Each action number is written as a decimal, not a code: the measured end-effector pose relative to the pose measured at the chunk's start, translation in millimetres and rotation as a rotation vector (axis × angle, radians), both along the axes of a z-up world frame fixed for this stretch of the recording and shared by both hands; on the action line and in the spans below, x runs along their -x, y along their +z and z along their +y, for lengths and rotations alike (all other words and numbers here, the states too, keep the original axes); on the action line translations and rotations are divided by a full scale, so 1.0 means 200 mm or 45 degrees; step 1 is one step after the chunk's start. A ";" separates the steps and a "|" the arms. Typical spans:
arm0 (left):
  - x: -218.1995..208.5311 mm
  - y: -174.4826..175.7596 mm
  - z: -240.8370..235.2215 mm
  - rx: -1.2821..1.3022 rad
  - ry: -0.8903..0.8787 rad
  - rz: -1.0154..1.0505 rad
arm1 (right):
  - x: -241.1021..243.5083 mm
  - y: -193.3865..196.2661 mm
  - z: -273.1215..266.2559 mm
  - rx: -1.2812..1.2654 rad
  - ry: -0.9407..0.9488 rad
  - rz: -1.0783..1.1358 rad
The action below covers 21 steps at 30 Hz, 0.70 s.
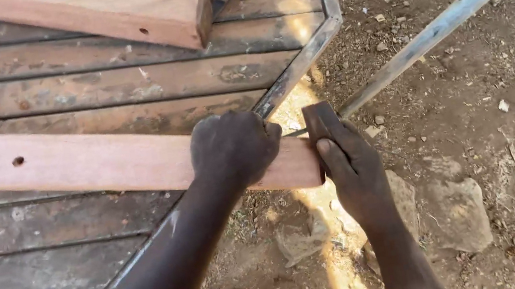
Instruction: Sanding curved wooden furniture components with sandpaper on a workbench
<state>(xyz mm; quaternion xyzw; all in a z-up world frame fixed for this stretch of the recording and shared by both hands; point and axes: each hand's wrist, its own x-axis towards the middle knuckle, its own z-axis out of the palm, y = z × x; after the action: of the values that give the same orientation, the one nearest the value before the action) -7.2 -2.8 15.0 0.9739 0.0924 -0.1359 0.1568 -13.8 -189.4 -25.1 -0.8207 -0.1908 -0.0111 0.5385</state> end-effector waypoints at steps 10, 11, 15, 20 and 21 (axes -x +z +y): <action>0.02 0.03 0.00 -0.031 0.003 0.065 | -0.01 -0.09 -0.03 0.022 -0.020 0.063; 0.01 0.04 0.00 -0.017 0.007 0.078 | 0.01 -0.13 -0.06 0.048 -0.077 0.158; -0.01 0.03 -0.01 0.005 -0.018 0.073 | 0.03 -0.11 -0.11 0.041 -0.146 0.401; 0.00 -0.01 0.01 0.007 0.033 -0.055 | -0.16 -0.07 -0.01 0.169 -0.105 0.301; -0.01 -0.03 0.02 0.002 0.034 -0.128 | -0.17 -0.10 -0.03 0.203 -0.150 0.348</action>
<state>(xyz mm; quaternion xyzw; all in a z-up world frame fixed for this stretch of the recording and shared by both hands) -4.7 0.3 9.9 0.9780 0.0974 -0.0849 0.1638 20.9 -194.5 -44.6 -0.8644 -0.0675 0.0844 0.4911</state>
